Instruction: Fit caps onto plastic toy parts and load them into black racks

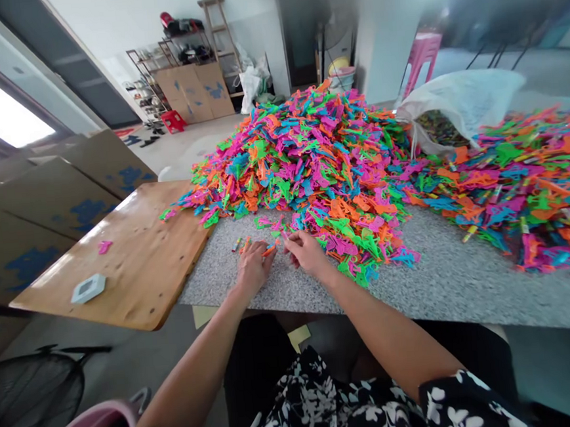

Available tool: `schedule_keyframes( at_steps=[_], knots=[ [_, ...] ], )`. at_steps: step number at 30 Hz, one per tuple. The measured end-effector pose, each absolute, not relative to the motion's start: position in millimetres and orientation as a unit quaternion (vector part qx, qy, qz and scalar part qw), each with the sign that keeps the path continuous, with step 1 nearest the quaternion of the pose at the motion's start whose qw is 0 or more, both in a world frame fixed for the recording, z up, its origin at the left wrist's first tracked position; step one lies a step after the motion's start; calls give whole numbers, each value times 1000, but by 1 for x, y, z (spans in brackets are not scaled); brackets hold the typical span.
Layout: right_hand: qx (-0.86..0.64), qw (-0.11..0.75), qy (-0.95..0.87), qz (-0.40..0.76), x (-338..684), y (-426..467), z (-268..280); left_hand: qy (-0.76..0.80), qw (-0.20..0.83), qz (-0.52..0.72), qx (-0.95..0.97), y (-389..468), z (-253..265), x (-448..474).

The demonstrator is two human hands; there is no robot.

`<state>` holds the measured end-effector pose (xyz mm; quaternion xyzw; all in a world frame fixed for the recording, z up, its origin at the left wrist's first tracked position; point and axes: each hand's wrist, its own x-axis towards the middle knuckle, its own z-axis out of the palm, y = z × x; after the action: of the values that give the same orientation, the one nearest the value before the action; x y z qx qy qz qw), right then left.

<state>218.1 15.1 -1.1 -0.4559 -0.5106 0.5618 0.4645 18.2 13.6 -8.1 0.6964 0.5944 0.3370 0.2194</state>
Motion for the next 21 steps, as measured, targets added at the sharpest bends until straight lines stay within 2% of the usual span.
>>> schedule_keyframes(
  at_steps=[4,7,12,18,21],
  knots=[
    [-423,495,-512,560,226,6,12,531,507,494,465,7,-4,30],
    [-404,482,-543,556,223,-1,13,447,636,528,343,1,4,39],
    [-402,484,-544,555,215,-12,5,407,676,529,310,-3,16,47],
    [-407,499,-531,551,214,-18,2,404,676,536,303,-4,16,49],
    [-415,512,-553,510,214,-21,2,424,659,541,306,-4,15,52]
  ],
)
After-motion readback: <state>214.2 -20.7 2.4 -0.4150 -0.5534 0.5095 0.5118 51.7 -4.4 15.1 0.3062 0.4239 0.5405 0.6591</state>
